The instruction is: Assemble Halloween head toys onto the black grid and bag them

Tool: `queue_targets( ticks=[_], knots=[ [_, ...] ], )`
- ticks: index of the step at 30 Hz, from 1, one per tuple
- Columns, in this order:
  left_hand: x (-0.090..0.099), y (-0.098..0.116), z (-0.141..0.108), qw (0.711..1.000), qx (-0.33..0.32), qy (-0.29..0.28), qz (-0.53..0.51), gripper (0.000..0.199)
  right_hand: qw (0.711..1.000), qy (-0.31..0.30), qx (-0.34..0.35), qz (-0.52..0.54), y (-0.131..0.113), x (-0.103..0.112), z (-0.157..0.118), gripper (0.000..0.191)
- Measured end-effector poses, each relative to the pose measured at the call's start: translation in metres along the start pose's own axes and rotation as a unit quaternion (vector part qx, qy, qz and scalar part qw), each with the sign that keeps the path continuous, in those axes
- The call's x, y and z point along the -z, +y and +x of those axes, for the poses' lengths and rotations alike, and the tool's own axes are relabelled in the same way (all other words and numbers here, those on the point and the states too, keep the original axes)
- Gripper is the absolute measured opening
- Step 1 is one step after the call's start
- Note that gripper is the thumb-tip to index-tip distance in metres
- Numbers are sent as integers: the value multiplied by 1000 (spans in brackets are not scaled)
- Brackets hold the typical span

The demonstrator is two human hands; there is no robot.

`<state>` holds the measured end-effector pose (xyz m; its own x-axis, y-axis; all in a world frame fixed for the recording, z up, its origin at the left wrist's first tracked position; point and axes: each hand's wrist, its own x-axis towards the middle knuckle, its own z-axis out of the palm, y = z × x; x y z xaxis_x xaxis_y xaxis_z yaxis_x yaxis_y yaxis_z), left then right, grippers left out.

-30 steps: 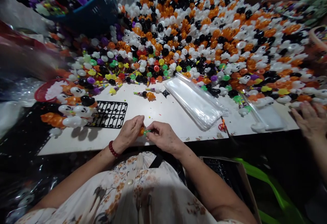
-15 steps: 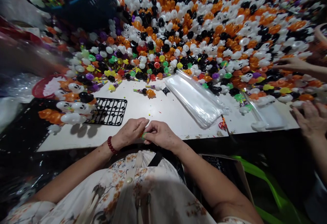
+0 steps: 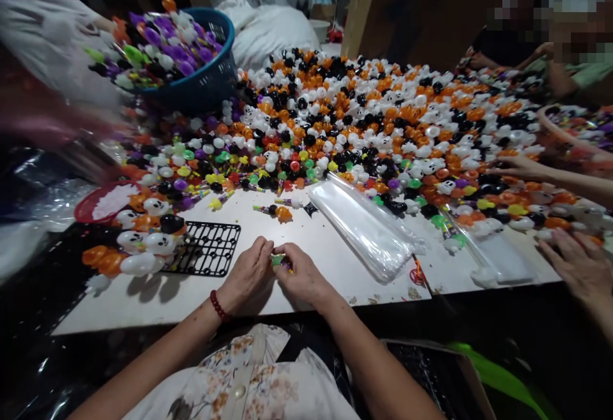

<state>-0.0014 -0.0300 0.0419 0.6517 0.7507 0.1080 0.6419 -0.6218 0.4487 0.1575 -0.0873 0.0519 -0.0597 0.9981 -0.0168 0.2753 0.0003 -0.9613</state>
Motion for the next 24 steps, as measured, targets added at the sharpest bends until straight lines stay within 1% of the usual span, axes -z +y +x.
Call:
queue_targets(
  ticks=[3, 5, 7, 9, 11, 13, 15, 16, 18, 20, 22, 24],
  knots=[
    [-6, -6, 1, 998, 17, 67, 13, 21, 997, 36, 57, -45, 8, 11, 10, 40],
    [-6, -8, 2, 995, 33, 92, -10, 20, 985, 85, 93, -115, 16, 21, 20, 41],
    [-4, -11, 8, 992, 45, 115, -39, 21, 961, 138, 122, -207, 23, 32, 39, 38],
    [1, -15, 20, 986, 63, 140, -60, 18, 934, 162, 133, -289, 25, 43, 64, 36],
    [5, -19, 36, 983, 88, 149, -67, 16, 912, 148, 122, -363, 22, 50, 93, 37],
    [8, -24, 54, 982, 108, 143, -63, 16, 893, 100, 96, -428, 16, 52, 120, 34],
    [11, -30, 72, 981, 123, 138, -58, 14, 880, 61, 73, -465, 10, 50, 139, 25],
    [13, -33, 80, 980, 129, 138, -56, 13, 877, 56, 64, -473, 8, 49, 144, 20],
    [18, -39, 92, 980, 140, 134, -54, 12, 876, 78, 46, -474, 7, 49, 146, 16],
    [26, -46, 97, 979, 153, 126, -55, 12, 874, 111, 16, -473, 9, 52, 136, 20],
    [34, -51, 95, 978, 162, 117, -60, 13, 880, 146, -19, -451, 13, 58, 116, 25],
    [38, -54, 86, 979, 162, 106, -68, 14, 900, 185, -43, -393, 16, 63, 89, 25]
  ],
)
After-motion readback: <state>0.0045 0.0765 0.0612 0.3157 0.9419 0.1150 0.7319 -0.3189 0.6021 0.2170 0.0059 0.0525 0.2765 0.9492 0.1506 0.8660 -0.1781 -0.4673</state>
